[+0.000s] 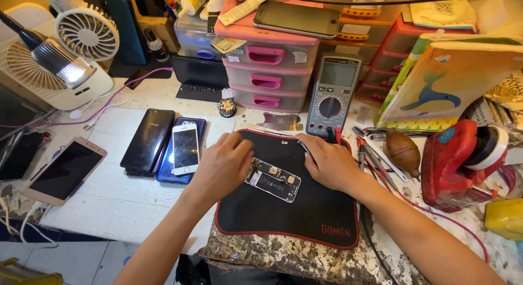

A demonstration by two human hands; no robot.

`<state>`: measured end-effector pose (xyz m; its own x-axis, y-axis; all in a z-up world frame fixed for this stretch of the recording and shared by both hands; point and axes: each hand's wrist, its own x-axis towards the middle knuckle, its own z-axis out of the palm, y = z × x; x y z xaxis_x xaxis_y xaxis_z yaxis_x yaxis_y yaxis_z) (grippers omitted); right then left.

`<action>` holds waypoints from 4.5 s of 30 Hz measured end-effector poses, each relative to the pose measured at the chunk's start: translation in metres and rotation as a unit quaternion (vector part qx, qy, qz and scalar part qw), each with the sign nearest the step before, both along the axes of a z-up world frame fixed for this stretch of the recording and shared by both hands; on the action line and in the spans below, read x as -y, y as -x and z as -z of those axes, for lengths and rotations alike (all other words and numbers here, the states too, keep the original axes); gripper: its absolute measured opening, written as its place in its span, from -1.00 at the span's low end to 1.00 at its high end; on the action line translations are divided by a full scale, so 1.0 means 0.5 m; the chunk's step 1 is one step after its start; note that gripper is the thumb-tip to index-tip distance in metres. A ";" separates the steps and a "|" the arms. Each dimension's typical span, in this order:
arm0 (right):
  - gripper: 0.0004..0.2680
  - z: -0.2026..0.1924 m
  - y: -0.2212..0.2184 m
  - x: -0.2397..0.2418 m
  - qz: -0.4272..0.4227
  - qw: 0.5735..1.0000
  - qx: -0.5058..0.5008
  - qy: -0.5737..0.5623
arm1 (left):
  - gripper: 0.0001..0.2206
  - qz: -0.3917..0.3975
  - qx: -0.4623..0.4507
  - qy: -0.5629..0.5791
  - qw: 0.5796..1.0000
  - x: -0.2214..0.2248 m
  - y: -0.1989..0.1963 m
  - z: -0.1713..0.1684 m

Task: Checking the alignment and installing a motherboard into a smartphone frame

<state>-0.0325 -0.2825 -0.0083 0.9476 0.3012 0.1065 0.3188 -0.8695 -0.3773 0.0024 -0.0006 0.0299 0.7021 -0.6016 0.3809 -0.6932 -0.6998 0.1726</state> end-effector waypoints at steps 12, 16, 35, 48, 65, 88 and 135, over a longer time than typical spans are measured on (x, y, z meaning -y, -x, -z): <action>-0.76 0.019 0.010 -0.010 0.015 0.965 0.259 0.029 | -0.85 0.174 -0.171 -0.006 0.970 0.076 -0.051 -0.036; -0.81 0.014 0.024 -0.026 -0.047 0.944 0.325 -0.022 | -0.83 0.166 -0.190 0.018 0.967 0.046 -0.054 -0.015; -0.82 0.009 0.033 -0.049 -0.227 0.927 0.273 -0.121 | -0.81 0.163 -0.180 0.018 0.970 0.045 -0.063 0.014; -0.84 0.005 0.036 -0.053 -0.218 0.931 0.278 -0.093 | -0.81 0.156 -0.181 0.037 0.970 0.041 -0.068 0.017; -0.83 -0.001 0.038 -0.057 -0.227 0.939 0.245 -0.085 | -0.81 0.153 -0.173 0.022 0.973 0.043 -0.064 0.022; -0.80 0.011 0.039 -0.053 -0.177 0.952 0.193 -0.161 | -0.82 0.147 -0.190 -0.003 0.971 0.044 -0.062 0.006; -0.81 0.006 0.046 -0.056 -0.088 0.957 0.192 -0.198 | -0.34 0.150 -0.306 -0.140 0.929 0.042 -0.031 -0.059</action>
